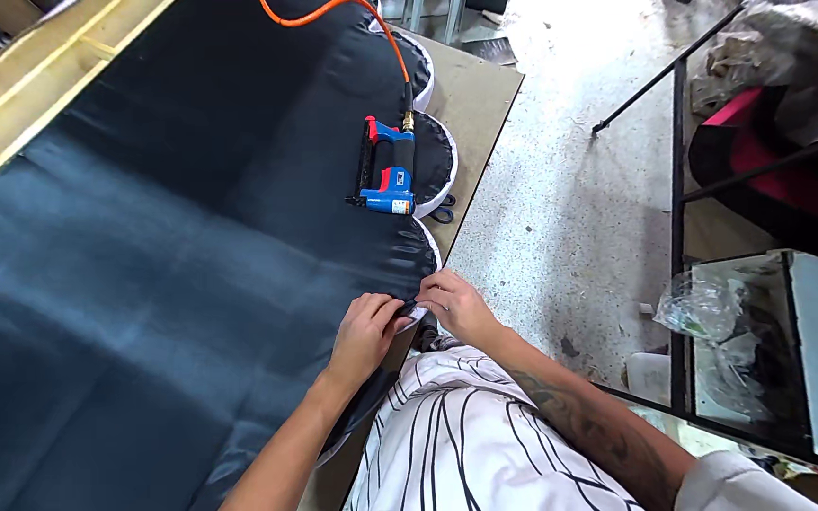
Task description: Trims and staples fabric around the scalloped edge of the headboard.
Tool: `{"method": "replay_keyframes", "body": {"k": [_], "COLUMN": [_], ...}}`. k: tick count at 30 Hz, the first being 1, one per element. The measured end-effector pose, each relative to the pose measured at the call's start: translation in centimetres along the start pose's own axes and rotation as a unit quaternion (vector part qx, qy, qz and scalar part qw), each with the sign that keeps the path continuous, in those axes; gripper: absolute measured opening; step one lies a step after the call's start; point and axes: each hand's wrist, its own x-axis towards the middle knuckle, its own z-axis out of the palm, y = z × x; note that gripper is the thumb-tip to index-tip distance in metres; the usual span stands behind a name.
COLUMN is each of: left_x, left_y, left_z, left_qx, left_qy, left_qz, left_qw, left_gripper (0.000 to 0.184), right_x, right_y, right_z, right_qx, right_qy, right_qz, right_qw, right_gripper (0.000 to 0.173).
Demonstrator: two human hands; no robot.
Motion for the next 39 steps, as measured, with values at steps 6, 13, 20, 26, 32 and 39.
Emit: {"method": "replay_keyframes", "body": {"k": [6,13,20,26,32,39], "left_x": [-0.7,-1.4,-2.4,-2.8,-1.7,0.0], "left_y": [-0.1,0.0,0.3,-1.2,-1.2,-0.9], "left_z": [0.7,0.9,-0.3,-0.9,-1.8,-2.2], "left_qx": [0.051,0.067,0.022,0.044,-0.002,-0.005], "left_qy": [0.017,0.069,0.054,0.014,-0.056,-0.089], "left_qz": [0.073,0.124,0.042,0.021,0.022,-0.025], "left_qw": [0.996,0.988,0.997,0.999,0.998,0.996], "left_gripper": [0.019,0.017,0.023,0.021,0.052,0.033], "right_x": [-2.6,-1.1,-1.1,-1.4,0.2,-1.5], "right_y": [0.5,-0.8,-0.5,-1.6,-1.7,-1.8], "right_z": [-0.7,-0.4,0.3,0.5,1.0,0.8], "right_qx": [0.013,-0.026,-0.048,0.033,-0.011,-0.011], "right_qy": [0.027,-0.008,0.014,0.011,-0.033,-0.066], "right_qz": [-0.034,-0.047,-0.119,-0.084,-0.098,-0.079], "right_qw": [0.999,0.999,0.992,0.996,0.995,0.995], "right_gripper": [0.013,0.020,0.020,0.014,0.018,0.022]}}
